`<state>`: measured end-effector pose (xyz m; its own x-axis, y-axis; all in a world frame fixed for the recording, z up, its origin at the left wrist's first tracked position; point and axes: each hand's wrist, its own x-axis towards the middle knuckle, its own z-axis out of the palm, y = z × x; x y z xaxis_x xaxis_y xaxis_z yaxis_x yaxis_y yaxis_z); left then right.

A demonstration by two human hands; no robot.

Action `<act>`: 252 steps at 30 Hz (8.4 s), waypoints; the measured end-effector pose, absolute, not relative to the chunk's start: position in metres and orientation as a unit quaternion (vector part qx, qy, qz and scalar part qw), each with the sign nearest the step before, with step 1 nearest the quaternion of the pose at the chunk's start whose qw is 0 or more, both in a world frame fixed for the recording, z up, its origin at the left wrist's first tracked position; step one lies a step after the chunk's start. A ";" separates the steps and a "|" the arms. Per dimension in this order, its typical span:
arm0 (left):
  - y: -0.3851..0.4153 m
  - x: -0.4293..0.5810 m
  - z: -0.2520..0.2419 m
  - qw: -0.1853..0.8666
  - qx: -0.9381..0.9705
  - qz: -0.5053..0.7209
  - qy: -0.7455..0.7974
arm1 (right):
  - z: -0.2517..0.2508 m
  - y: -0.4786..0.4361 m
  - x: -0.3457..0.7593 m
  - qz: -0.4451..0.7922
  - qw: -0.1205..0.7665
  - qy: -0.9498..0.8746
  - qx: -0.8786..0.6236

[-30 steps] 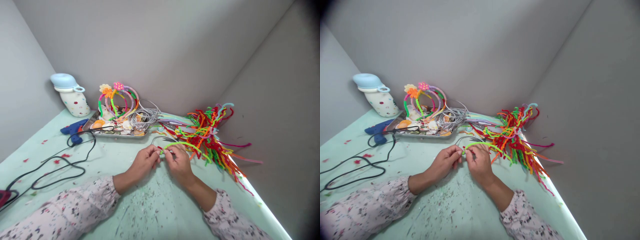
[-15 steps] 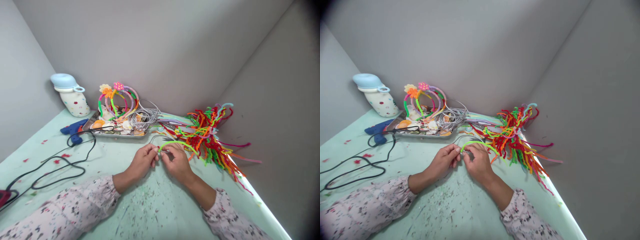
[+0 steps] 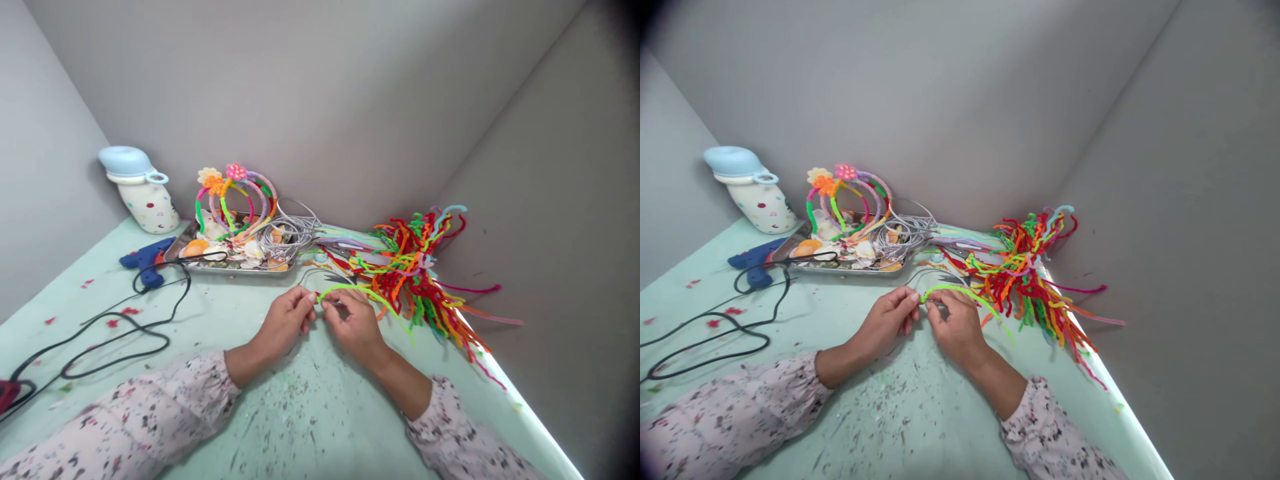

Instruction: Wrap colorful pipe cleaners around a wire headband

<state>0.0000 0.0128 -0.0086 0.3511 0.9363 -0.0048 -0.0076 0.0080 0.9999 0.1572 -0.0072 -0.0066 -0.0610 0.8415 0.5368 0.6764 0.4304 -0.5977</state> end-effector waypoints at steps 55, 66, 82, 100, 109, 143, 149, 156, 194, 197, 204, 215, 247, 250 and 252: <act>0.012 0.001 -0.005 0.610 0.539 0.416 0.406 | 0.002 -0.005 0.168 -0.157 0.340 -0.844 -0.384; 0.013 0.001 -0.005 0.622 0.529 0.419 0.397 | 0.003 -0.006 0.167 -0.176 0.323 -0.847 -0.383; 0.012 0.002 -0.002 0.626 0.515 0.422 0.406 | 0.005 -0.007 0.166 -0.155 0.329 -0.852 -0.376; 0.012 0.001 -0.002 0.608 0.528 0.437 0.401 | -0.001 -0.004 0.166 -0.069 0.395 -0.804 -0.440; 0.012 0.001 -0.003 0.583 0.559 0.421 0.412 | -0.003 -0.003 0.165 -0.079 0.403 -0.808 -0.422; 0.010 0.001 0.000 0.628 0.516 0.449 0.371 | -0.003 -0.004 0.166 -0.031 0.438 -0.780 -0.446; 0.010 0.000 -0.001 0.627 0.520 0.446 0.371 | -0.004 -0.004 0.166 -0.033 0.437 -0.779 -0.449; 0.010 -0.001 -0.001 0.609 0.555 0.432 0.366 | -0.004 -0.004 0.165 -0.031 0.433 -0.783 -0.446; 0.010 0.001 0.000 0.599 0.561 0.421 0.387 | -0.002 -0.006 0.164 -0.032 0.421 -0.798 -0.430; 0.010 0.000 -0.001 0.593 0.558 0.424 0.397 | -0.001 -0.006 0.164 -0.027 0.419 -0.797 -0.435; 0.012 0.000 -0.003 0.579 0.557 0.427 0.415 | 0.001 -0.009 0.163 -0.024 0.399 -0.800 -0.448; 0.012 0.000 -0.002 0.563 0.569 0.419 0.429 | 0.000 -0.008 0.162 -0.052 0.378 -0.811 -0.443; 0.013 0.000 -0.004 0.542 0.584 0.423 0.431 | -0.002 -0.005 0.161 -0.178 0.342 -0.821 -0.421; 0.013 0.000 -0.004 0.548 0.582 0.420 0.430 | -0.002 -0.004 0.162 -0.184 0.337 -0.823 -0.419; 0.013 0.000 -0.004 0.552 0.579 0.419 0.428 | -0.002 -0.004 0.163 -0.182 0.336 -0.824 -0.419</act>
<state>0.0005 0.0130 -0.0037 0.2809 0.9596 0.0124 0.0328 -0.0225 0.9992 0.1627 -0.0035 -0.0022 -0.4238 0.5677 0.7058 0.8120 0.5834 0.0183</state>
